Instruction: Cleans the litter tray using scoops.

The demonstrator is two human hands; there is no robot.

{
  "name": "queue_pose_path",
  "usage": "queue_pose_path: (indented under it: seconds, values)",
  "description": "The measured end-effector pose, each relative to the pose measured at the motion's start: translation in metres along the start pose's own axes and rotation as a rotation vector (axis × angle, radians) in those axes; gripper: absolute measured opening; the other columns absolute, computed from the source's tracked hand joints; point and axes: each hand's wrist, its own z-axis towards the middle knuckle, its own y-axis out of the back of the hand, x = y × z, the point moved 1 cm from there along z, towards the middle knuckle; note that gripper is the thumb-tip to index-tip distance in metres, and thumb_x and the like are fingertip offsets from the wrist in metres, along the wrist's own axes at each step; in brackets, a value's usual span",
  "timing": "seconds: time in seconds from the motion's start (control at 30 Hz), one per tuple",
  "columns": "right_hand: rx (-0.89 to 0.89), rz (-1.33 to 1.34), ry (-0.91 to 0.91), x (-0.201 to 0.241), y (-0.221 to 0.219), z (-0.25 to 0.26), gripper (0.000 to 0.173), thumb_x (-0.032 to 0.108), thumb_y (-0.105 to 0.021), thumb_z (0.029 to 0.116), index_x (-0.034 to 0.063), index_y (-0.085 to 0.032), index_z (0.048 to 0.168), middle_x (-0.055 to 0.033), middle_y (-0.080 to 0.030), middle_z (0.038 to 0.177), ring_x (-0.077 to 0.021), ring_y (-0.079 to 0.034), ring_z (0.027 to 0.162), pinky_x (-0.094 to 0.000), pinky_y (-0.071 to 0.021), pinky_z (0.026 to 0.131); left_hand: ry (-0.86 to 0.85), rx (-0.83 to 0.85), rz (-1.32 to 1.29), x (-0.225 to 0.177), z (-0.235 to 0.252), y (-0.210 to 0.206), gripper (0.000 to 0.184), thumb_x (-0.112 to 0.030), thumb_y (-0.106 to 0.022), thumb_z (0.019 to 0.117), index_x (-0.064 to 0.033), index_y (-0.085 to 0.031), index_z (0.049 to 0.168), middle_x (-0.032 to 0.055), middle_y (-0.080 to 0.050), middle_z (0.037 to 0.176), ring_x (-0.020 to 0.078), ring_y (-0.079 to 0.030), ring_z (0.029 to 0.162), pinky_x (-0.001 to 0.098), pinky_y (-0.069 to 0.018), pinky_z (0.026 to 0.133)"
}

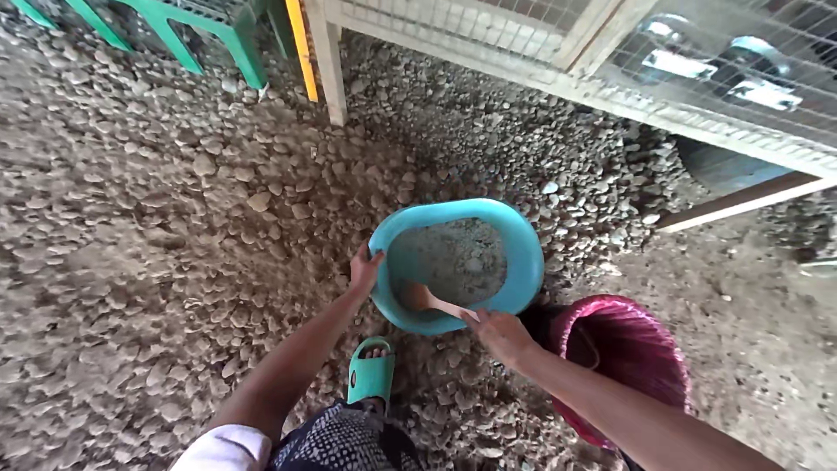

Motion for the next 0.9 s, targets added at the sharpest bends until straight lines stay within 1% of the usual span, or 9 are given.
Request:
queue_pose_path:
  seconds: [0.2,0.3,0.47,0.6,0.7,0.77,0.83,0.87,0.9]
  values:
    - [-0.12,0.157,-0.129,0.046,0.013,0.015,0.062,0.002,-0.053,0.1015,0.0135,-0.037,0.16,-0.0264,-0.054,0.142,-0.0449,-0.065,0.113,-0.0572,-0.0553,0.091,-0.002,0.001,0.045,-0.003,0.0,0.0,0.048,-0.014,-0.061,0.1027,0.001,-0.049,0.146,0.0283,-0.062,0.131,0.0368,-0.062,0.121,0.0513,-0.0472,0.106]
    - [-0.103,0.217,-0.02,0.033,0.013,-0.018,0.053,0.001,-0.052,0.1025,0.0043,-0.045,0.154,-0.0295,-0.056,0.14,-0.0472,-0.063,0.118,-0.0589,-0.0521,0.097,-0.011,0.013,0.01,-0.003,-0.003,0.002,0.047,-0.012,-0.062,0.102,0.0018,-0.049,0.145,0.0291,-0.061,0.13,0.0369,-0.062,0.119,0.0516,-0.0478,0.104]
    - [0.038,0.1,-0.033,0.012,0.001,-0.021,0.055,0.003,-0.049,0.1048,0.0108,-0.04,0.159,-0.0303,-0.054,0.141,-0.0498,-0.061,0.119,-0.0605,-0.0521,0.096,-0.023,-0.006,-0.055,0.006,-0.003,-0.002,0.047,-0.011,-0.063,0.1009,0.0016,-0.05,0.145,0.0276,-0.062,0.129,0.0349,-0.063,0.118,0.05,-0.0487,0.103]
    - [-0.093,0.284,-0.167,0.049,0.017,0.017,0.058,0.003,-0.052,0.1026,0.0093,-0.038,0.158,-0.0304,-0.056,0.138,-0.049,-0.064,0.113,-0.062,-0.0542,0.09,0.022,-0.037,-0.1,0.01,-0.006,-0.007,0.049,-0.013,-0.063,0.1013,0.0002,-0.049,0.146,0.0244,-0.062,0.131,0.0303,-0.063,0.119,0.0466,-0.0497,0.103]
    - [-0.22,0.537,-0.259,0.047,0.02,0.028,0.044,0.018,-0.045,0.109,0.0111,-0.047,0.153,-0.0254,-0.064,0.13,-0.0453,-0.065,0.116,-0.0621,-0.0537,0.093,0.087,-0.127,-0.17,0.003,-0.036,-0.028,0.039,-0.021,-0.06,0.1047,0.0003,-0.055,0.137,0.022,-0.065,0.124,0.0272,-0.066,0.109,0.0467,-0.0531,0.096]
    - [-0.217,0.706,-0.308,0.028,0.023,-0.005,0.043,0.029,-0.044,0.1113,0.0153,-0.052,0.152,-0.0226,-0.067,0.129,-0.0423,-0.065,0.12,-0.0611,-0.0506,0.1,0.09,-0.078,-0.287,-0.021,-0.068,-0.033,0.04,-0.019,-0.048,0.1092,0.0018,-0.048,0.143,0.0195,-0.06,0.13,0.0191,-0.062,0.11,0.0379,-0.0522,0.095]
    - [-0.175,0.871,-0.379,0.004,0.027,-0.076,0.043,0.026,-0.045,0.1116,0.0177,-0.051,0.153,-0.0199,-0.067,0.132,-0.0378,-0.065,0.121,-0.0566,-0.0482,0.105,0.114,0.09,-0.336,-0.057,-0.101,-0.026,0.04,-0.013,-0.041,0.1086,0.001,-0.042,0.147,0.015,-0.058,0.13,0.0128,-0.061,0.107,0.0305,-0.0522,0.09]
    - [-0.201,0.918,-0.422,-0.01,0.024,-0.117,0.042,0.024,-0.045,0.112,0.0183,-0.05,0.153,-0.0175,-0.068,0.129,-0.034,-0.068,0.113,-0.052,-0.0529,0.1,0.133,0.174,-0.317,-0.077,-0.112,-0.024,0.035,-0.009,-0.044,0.1067,-0.0004,-0.045,0.141,0.0096,-0.062,0.115,0.0089,-0.065,0.091,0.0255,-0.0557,0.075]
    - [-0.418,0.933,-0.381,-0.031,-0.005,-0.148,0.039,0.023,-0.049,0.1098,0.0125,-0.057,0.146,-0.0162,-0.072,0.104,-0.0285,-0.072,0.082,-0.0464,-0.0609,0.072,0.15,0.28,-0.341,-0.095,-0.119,-0.023,0.034,-0.004,-0.047,0.1055,0.0002,-0.045,0.139,0.009,-0.064,0.108,0.0108,-0.067,0.083,0.0264,-0.0581,0.069]
